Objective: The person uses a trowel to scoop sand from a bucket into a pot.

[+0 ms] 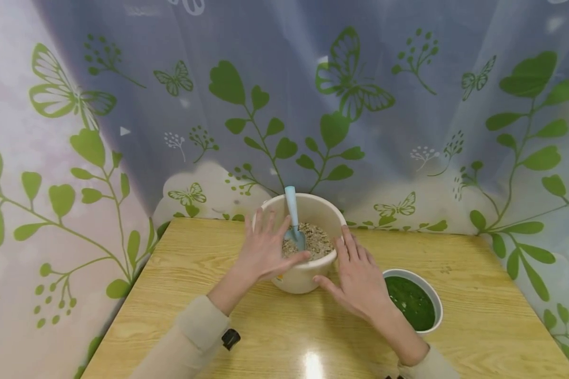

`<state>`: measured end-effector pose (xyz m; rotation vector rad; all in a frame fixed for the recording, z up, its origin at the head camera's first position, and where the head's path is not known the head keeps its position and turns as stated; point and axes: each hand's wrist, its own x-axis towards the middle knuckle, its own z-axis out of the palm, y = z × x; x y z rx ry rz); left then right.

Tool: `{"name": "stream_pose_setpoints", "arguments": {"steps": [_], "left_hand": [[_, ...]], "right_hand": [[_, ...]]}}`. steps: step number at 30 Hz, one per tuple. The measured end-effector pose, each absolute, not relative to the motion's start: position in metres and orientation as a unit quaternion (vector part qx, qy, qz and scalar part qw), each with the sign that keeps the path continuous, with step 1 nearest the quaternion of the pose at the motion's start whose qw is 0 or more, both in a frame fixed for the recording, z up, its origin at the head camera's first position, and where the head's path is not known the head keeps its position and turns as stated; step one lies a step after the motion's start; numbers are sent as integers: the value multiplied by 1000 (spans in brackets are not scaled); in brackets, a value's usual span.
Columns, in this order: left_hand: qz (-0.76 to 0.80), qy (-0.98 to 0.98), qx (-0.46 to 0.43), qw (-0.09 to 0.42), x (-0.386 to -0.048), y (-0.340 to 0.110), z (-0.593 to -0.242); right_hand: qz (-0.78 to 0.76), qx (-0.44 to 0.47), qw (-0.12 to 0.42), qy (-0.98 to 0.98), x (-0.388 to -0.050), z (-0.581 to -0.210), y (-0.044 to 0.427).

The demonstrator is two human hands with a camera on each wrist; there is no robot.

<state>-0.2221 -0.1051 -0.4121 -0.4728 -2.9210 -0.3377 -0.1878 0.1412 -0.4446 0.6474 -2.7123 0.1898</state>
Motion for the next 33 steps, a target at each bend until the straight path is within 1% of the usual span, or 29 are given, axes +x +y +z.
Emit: {"name": "stream_pose_setpoints", "arguments": {"steps": [6,14,21,28,33], "left_hand": [[-110,-976,-165,84,-223,-103,-411],[-54,-975,-205,64,-227,-105,-406],[8,-958,-275,76,-240,-107,-396],[59,-944,-320,48,-257,-109,-380],[114,-928,-351,46,-271,-112,-368]], "right_hand": [[63,227,165,-958,-188,-443,145],[61,234,141,-960,-186,-441,149],[53,245,138,-958,-188,-438,153],[47,253,143,-956,-188,-438,155],[39,256,147,-955,-189,-438,156]]}}
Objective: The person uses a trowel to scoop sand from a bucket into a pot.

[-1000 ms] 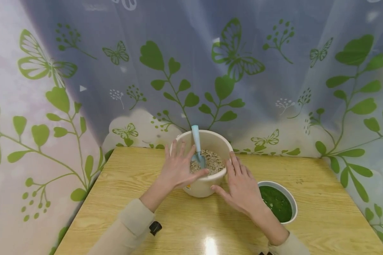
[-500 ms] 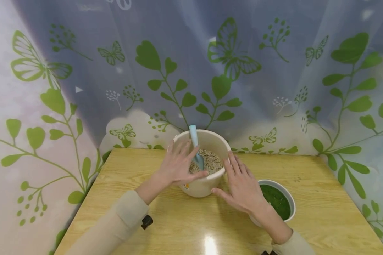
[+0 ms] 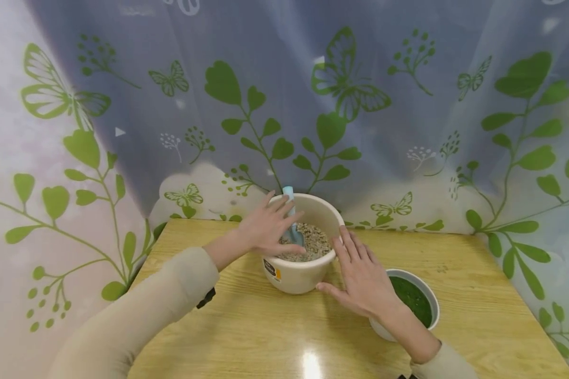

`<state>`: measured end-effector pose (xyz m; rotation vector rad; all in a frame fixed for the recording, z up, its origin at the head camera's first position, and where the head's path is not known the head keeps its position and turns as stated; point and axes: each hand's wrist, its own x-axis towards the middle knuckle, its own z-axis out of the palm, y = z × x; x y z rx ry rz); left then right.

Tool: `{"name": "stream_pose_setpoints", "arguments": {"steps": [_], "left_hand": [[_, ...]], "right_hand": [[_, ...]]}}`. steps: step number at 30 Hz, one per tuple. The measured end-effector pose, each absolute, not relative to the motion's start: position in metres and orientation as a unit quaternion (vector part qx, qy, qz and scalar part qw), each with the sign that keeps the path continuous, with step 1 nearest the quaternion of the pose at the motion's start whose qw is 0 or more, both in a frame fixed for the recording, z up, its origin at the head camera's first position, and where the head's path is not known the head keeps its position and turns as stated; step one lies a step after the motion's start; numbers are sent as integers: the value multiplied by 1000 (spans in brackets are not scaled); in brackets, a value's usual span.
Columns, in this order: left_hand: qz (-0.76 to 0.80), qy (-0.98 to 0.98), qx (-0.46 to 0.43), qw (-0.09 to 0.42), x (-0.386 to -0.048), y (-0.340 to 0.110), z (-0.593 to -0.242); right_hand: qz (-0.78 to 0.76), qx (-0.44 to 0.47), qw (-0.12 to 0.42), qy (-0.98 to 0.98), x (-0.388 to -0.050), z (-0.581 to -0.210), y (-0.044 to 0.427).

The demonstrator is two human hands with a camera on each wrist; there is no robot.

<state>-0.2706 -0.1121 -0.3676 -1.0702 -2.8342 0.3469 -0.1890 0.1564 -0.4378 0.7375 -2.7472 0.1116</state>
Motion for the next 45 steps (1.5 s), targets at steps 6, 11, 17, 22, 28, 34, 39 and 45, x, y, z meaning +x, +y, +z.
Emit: {"name": "stream_pose_setpoints", "arguments": {"steps": [6,11,17,22,28,34,39,45], "left_hand": [[169,-905,-387,55,-286,-112,-358],[213,-881,-417,67,-300,-109,-360],[263,-859,-435,70,-310,-102,-358],[292,-841,-449,75,-317,-98,-360],[360,-812,-454,66,-322,-97,-373],[411,-786,-456,76,-327,-101,-381],[402,-787,-461,77,-332,-103,-382],[396,-799,-449,60,-335,-105,-381]], "right_hand": [[29,254,139,-957,-190,-437,157],[27,252,136,-958,-190,-435,156],[35,253,142,-956,-187,-434,156],[37,251,141,-957,-187,-436,157],[34,250,141,-957,-187,-436,158],[29,250,138,-958,-187,-437,158],[34,255,147,-955,-189,-436,158],[29,258,151,-954,-190,-437,159]]}}
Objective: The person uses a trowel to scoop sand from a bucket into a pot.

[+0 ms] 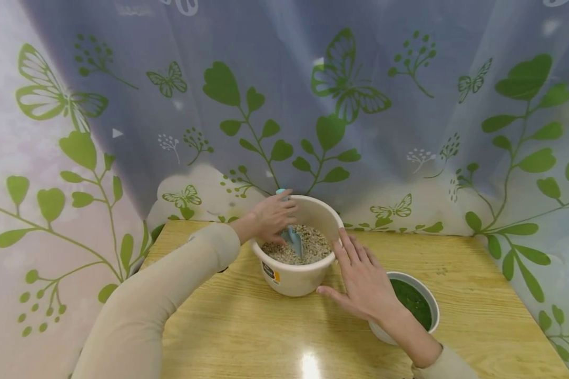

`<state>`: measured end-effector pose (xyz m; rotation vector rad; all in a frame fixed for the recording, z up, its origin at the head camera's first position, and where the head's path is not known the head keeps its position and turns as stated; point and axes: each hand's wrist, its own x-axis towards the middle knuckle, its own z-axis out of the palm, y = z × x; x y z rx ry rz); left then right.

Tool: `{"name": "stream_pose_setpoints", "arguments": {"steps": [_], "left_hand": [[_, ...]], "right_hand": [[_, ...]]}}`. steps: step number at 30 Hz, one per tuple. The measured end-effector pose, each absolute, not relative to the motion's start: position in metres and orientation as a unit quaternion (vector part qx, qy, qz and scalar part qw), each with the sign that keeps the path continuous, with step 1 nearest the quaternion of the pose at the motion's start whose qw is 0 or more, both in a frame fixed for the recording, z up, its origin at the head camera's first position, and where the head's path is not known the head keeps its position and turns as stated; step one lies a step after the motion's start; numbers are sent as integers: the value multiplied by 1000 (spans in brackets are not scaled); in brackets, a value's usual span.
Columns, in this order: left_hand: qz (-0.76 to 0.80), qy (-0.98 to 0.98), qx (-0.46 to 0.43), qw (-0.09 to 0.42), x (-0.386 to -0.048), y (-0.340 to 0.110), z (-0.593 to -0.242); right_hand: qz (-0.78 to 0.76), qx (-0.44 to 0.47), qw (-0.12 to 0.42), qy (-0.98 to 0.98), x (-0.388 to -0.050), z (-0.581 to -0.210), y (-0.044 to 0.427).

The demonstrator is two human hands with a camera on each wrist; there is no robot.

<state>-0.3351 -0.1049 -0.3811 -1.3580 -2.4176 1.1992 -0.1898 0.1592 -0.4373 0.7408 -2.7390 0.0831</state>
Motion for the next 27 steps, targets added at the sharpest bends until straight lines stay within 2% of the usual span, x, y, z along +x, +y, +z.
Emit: {"name": "stream_pose_setpoints", "arguments": {"steps": [10,27], "left_hand": [[412,-805,-423,53,-331,-107,-380],[426,-786,-430,127,-329,-111,-371]], "right_hand": [[27,255,151,-955,-190,-438,159],[22,257,152,-954,-189,-436,160]]}}
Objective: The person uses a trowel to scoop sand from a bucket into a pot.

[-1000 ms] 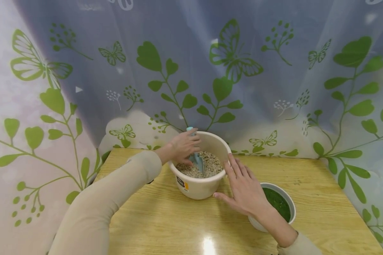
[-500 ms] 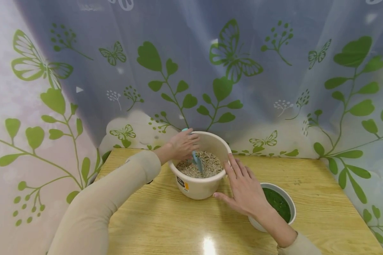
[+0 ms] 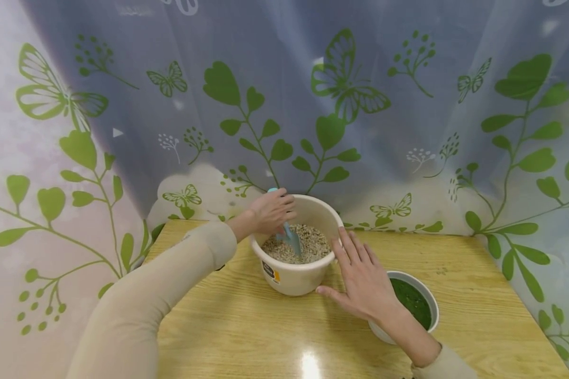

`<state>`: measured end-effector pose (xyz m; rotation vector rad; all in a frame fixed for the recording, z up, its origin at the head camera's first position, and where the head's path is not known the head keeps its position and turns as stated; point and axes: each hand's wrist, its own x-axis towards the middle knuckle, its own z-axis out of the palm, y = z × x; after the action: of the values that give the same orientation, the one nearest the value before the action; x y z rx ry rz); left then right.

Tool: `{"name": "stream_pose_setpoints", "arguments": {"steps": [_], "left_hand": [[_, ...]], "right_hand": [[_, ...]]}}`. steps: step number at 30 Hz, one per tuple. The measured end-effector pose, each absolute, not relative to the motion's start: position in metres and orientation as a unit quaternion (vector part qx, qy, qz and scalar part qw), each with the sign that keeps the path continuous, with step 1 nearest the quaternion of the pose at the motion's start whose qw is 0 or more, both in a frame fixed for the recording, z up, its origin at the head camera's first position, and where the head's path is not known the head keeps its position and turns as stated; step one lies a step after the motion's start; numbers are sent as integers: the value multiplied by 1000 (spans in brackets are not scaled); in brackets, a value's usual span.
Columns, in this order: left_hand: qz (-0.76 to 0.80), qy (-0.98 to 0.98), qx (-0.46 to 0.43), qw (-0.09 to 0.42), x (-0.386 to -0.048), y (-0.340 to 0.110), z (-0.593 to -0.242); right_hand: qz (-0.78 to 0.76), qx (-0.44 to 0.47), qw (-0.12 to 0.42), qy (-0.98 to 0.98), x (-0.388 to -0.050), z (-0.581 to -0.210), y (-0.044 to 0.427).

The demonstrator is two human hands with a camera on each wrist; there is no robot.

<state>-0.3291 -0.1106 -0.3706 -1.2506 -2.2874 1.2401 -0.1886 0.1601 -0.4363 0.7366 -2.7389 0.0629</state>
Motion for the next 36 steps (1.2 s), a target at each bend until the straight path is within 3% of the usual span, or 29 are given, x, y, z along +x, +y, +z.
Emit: {"name": "stream_pose_setpoints", "arguments": {"steps": [36], "left_hand": [[473,-737,-462,140,-333,-118,-331]], "right_hand": [[10,256,154,-954,-189,-435,160]]}}
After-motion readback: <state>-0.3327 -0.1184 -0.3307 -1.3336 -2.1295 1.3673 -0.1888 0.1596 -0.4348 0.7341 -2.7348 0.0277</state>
